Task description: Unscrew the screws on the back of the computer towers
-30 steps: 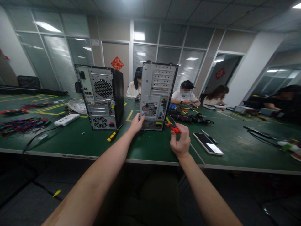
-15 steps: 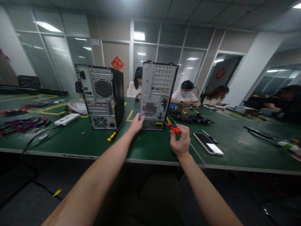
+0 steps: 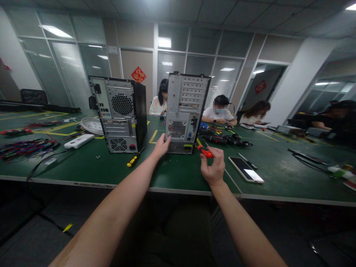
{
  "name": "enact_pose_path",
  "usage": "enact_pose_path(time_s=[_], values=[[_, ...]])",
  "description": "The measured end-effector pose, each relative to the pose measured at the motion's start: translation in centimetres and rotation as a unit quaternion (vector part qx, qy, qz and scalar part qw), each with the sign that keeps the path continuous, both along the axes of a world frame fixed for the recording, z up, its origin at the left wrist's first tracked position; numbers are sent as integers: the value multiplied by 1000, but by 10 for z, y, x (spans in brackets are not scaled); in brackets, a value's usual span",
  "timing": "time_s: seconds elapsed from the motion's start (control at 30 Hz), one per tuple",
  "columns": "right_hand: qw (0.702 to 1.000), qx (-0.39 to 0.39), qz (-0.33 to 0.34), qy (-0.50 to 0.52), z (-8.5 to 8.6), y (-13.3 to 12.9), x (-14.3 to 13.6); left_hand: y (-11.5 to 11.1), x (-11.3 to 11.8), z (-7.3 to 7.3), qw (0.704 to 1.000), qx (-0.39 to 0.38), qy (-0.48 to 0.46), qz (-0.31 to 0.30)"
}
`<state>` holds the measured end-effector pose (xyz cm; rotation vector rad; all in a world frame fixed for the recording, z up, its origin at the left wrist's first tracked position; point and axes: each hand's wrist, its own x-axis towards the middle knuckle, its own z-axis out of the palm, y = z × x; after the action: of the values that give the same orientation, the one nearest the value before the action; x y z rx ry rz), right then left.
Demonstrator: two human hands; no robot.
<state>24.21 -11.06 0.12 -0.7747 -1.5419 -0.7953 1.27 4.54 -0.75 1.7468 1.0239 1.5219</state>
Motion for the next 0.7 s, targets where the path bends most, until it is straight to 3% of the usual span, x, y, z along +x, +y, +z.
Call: enact_pose_path(time_s=[0.7], values=[[1000,10,-12,-4,0,0,1,5,0,-4,1000,18,16,8]])
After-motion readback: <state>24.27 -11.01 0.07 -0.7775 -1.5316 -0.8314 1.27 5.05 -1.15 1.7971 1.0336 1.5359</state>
